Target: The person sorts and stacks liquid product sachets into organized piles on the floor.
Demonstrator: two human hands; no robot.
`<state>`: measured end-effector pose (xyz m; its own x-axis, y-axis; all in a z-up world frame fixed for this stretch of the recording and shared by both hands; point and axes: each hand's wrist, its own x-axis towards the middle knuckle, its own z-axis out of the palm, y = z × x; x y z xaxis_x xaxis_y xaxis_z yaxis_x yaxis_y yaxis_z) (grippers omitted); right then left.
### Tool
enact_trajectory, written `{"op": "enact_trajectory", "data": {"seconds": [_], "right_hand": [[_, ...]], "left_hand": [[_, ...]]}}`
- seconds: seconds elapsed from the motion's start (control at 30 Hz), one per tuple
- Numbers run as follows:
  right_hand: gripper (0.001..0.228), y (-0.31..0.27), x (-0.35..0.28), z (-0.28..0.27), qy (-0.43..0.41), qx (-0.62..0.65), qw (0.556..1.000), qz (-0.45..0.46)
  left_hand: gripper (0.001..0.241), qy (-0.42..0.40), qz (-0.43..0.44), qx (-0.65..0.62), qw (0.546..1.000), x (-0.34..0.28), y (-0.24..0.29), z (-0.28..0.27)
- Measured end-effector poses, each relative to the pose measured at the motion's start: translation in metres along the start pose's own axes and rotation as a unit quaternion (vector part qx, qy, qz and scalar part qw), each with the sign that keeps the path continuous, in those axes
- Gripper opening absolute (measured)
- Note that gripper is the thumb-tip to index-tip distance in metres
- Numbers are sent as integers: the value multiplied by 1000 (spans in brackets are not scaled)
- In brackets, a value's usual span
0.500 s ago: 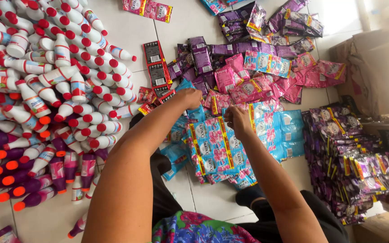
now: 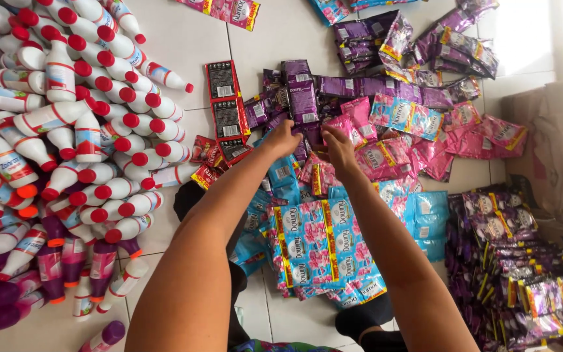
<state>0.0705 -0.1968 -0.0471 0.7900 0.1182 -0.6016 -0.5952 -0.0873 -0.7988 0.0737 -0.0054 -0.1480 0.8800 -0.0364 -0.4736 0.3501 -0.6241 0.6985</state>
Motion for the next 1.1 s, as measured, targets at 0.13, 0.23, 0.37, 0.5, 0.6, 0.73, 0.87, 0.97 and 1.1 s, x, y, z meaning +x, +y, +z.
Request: {"op": "enact_trajectory", "data": {"seconds": [0.13, 0.23, 0.37, 0.5, 0.6, 0.73, 0.87, 0.97, 1.1], "right_hand": [[47, 17, 63, -2, -25, -1, 999, -20], [46, 19, 87, -1, -68, -4, 997, -46], [46, 7, 84, 8, -73, -52, 995, -33], [48, 23, 98, 4, -13, -61, 997, -47], [44, 31, 103, 5, 19, -62, 996, -62], [34, 53, 110, 3, 26, -37, 996, -77], [25, 20, 53, 20, 13, 0, 998, -69], [22, 2, -1, 18, 8, -2, 999, -50], [17, -2, -76, 2, -20, 16, 998, -63]], "left_hand": [[79, 38, -25, -100, 994, 21, 7, 6], [86, 73, -34, -149, 985, 36, 8, 10], [85, 55, -74, -216, 972, 38, 10, 7], [79, 83, -91, -268, 956, 28, 6, -3], [74, 56, -126, -287, 948, 23, 5, -11], [64, 34, -100, -320, 941, 31, -14, 6], [49, -21, -99, -391, 915, 5, -6, -8], [43, -98, -79, -374, 919, -21, 5, -20], [40, -170, 59, -269, 946, -76, 44, -53]]}}
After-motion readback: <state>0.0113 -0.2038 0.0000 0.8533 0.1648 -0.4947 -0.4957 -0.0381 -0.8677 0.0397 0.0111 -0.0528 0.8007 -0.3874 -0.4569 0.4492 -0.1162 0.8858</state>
